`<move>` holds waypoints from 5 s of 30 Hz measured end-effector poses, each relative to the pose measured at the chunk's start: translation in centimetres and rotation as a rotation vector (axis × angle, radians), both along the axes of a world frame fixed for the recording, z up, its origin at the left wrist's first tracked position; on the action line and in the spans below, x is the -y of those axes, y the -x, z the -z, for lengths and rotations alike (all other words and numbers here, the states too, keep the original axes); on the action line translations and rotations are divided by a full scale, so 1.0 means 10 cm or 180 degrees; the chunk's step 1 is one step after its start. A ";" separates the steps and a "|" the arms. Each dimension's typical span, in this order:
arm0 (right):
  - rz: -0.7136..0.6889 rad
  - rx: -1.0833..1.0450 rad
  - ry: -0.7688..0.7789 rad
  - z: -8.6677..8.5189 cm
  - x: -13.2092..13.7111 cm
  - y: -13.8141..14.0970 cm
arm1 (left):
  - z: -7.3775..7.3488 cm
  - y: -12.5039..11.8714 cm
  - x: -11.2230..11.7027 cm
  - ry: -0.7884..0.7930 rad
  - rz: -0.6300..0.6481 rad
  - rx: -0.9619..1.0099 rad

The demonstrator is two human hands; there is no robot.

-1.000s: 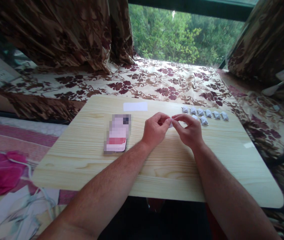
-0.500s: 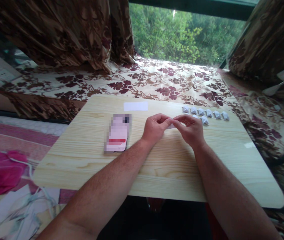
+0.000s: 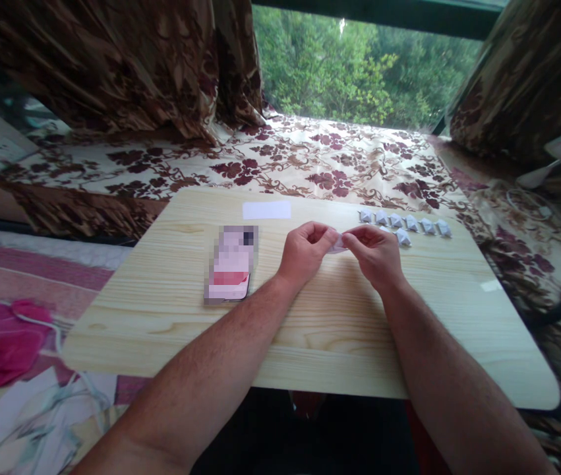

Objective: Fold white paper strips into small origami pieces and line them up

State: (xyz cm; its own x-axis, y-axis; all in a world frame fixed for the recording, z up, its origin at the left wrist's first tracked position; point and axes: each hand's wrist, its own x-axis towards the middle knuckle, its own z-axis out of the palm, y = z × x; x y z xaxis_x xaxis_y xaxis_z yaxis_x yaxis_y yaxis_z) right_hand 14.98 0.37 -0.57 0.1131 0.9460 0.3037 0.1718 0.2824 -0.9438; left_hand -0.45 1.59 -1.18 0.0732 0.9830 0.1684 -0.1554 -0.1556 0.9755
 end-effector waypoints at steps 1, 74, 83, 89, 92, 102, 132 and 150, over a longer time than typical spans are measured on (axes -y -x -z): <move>0.0003 0.0011 0.0001 0.00 0.00 0.00 | 0.00 0.00 0.00 0.0044 0.0057 0.0017; -0.0118 0.0059 0.0036 -0.05 0.05 0.04 | -0.01 0.01 -0.03 0.0472 0.0047 0.0468; -0.0086 0.0165 0.0092 -0.05 0.05 0.04 | -0.02 0.01 -0.01 0.0431 -0.0021 0.0313; -0.0077 0.0005 0.0028 -0.04 0.03 0.02 | -0.02 0.03 -0.01 0.0160 0.0163 -0.0228; -0.0084 -0.0021 0.0019 -0.04 0.03 0.03 | 0.00 0.04 -0.01 0.0095 0.0126 -0.0399; -0.0051 0.0105 0.0101 -0.06 0.04 0.04 | 0.01 0.04 -0.02 0.0124 0.0106 -0.0446; -0.0530 -0.0335 0.0359 -0.04 0.03 0.03 | -0.01 0.04 -0.08 0.0941 0.0260 0.0808; -0.0419 -0.0046 0.0513 -0.07 0.04 0.01 | 0.00 0.03 -0.06 0.0528 0.0267 0.0396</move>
